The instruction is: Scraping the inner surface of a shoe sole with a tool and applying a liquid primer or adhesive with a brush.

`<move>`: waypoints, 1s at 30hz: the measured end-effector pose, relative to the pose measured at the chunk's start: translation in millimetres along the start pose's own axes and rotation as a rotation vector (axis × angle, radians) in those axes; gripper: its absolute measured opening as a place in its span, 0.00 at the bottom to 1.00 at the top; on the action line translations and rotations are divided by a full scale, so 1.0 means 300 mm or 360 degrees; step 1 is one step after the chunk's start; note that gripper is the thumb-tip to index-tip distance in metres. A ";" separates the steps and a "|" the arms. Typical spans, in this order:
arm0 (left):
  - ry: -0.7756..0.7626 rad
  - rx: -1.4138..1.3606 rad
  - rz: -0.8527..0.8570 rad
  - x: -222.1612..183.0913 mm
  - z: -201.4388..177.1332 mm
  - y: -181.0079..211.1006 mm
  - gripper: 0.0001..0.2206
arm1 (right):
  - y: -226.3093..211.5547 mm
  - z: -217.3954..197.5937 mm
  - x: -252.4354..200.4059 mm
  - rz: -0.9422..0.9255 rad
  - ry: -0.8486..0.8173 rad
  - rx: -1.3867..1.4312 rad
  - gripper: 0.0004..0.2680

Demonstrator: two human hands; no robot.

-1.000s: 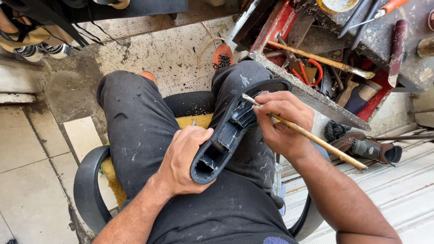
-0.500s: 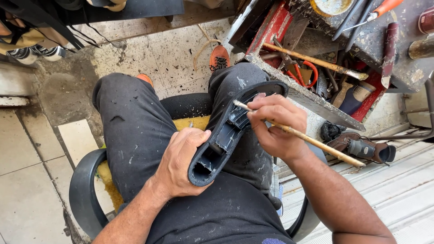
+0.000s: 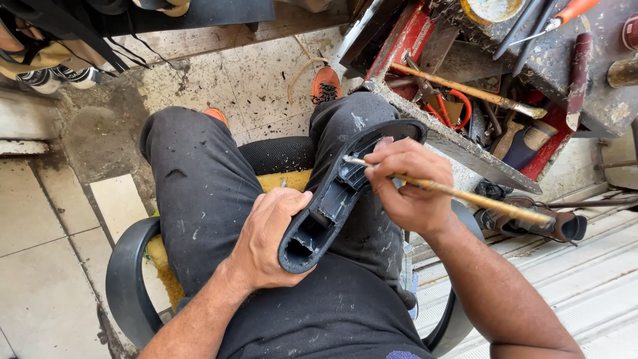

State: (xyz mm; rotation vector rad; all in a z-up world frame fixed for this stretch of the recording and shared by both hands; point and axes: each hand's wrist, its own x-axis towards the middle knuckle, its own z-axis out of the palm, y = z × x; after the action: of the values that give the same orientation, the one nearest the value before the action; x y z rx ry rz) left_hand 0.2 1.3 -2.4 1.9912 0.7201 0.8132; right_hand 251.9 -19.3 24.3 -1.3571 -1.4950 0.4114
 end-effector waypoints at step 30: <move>0.0029 -0.0045 0.0007 0.002 0.004 -0.013 0.33 | 0.027 0.018 -0.044 0.0171 -0.0077 0.0454 0.07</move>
State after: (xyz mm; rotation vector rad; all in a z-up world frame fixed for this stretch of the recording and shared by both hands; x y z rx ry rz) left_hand 0.7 2.9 -6.1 1.9634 0.7114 0.8405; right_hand 249.4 -26.4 9.6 -1.2096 -1.3468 0.7024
